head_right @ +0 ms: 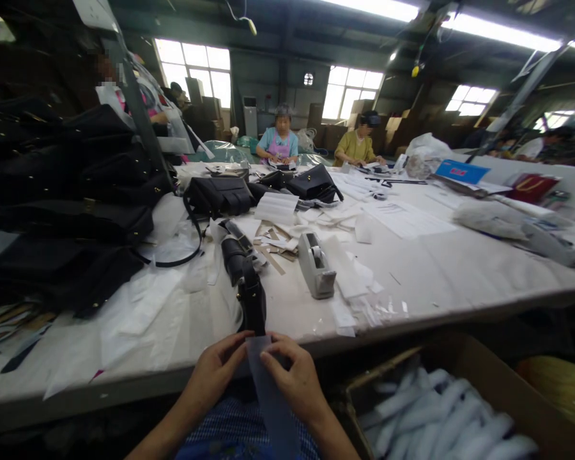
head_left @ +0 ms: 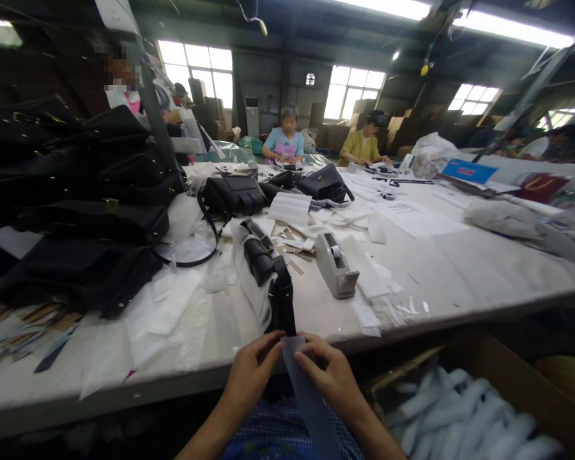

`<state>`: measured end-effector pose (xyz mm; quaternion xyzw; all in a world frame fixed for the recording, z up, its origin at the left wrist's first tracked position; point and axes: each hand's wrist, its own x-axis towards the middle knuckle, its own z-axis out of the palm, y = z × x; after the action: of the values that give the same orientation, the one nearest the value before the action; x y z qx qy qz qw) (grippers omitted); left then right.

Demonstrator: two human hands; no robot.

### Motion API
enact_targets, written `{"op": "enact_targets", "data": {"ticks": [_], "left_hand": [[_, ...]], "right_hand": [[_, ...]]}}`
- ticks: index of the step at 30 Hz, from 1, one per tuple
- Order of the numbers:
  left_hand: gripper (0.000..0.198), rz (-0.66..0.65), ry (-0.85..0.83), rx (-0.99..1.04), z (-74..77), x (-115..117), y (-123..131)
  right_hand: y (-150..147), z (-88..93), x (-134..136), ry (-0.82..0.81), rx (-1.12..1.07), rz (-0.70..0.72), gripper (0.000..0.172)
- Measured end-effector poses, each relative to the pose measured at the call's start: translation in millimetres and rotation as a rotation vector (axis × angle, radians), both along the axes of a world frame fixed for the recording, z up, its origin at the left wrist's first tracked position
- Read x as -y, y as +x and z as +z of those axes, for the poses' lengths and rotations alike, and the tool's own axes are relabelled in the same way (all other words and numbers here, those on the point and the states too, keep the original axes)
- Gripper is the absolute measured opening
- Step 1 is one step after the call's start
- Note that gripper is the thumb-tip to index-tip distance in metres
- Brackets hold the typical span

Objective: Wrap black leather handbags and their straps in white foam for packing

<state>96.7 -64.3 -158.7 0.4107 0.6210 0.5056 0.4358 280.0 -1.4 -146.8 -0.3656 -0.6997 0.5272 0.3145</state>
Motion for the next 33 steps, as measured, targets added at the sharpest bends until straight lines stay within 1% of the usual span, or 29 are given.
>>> {"op": "enact_targets", "data": {"ticks": [2,4,8,11,13,16,18,20,23,25,26,27,30,31,32,33], "left_hand": [[0.038,0.017,-0.017,-0.024,1.4,-2,8],[0.037,-0.002,-0.029,0.012,5.4,-3,15],[0.037,-0.097,-0.038,0.209,13.0,-3,26],[0.042,-0.078,-0.079,0.296,14.3,-2,34],[0.048,-0.036,-0.096,0.362,12.9,3,39],[0.061,0.007,-0.097,0.450,7.5,14,46],[0.064,0.035,-0.097,0.387,2.1,22,48],[0.060,0.086,-0.105,0.287,-3.6,30,47],[0.048,0.177,-0.139,0.197,-9.6,39,40],[0.044,0.199,-0.153,0.176,-10.8,45,33],[0.043,0.199,-0.155,0.182,-10.6,48,30],[0.042,0.198,-0.154,0.201,-10.2,51,27],[0.044,0.195,-0.160,0.268,-7.8,57,22],[0.046,0.195,-0.164,0.278,-6.9,58,21],[0.047,0.200,-0.168,0.280,-6.0,58,20],[0.048,0.210,-0.171,0.275,-5.2,59,19]], "right_hand": [[1,-0.8,2,-0.057,-0.046,0.046,0.026],[5,2.8,5,-0.087,-0.078,0.092,0.026],[19,12.5,11,-0.055,-0.068,0.103,0.022],[28,13.2,15,-0.074,-0.049,0.117,0.020],[31,9.1,18,-0.114,-0.045,0.082,0.021],[27,-0.4,23,-0.170,-0.032,-0.043,0.025],[22,-5.1,27,-0.164,-0.022,-0.092,0.023],[17,-6.2,32,-0.097,-0.010,-0.094,0.018],[14,-1.3,35,0.081,0.029,0.008,0.013],[17,3.9,33,0.139,0.039,0.085,0.017],[18,6.3,30,0.128,0.026,0.099,0.021],[19,8.3,27,0.099,0.005,0.083,0.024],[14,12.2,12,-0.017,-0.022,-0.027,0.032],[11,13.1,6,-0.058,-0.016,-0.030,0.035],[7,14.1,1,-0.100,-0.011,0.004,0.039],[3,15.5,-4,-0.142,-0.008,0.068,0.041]]}}
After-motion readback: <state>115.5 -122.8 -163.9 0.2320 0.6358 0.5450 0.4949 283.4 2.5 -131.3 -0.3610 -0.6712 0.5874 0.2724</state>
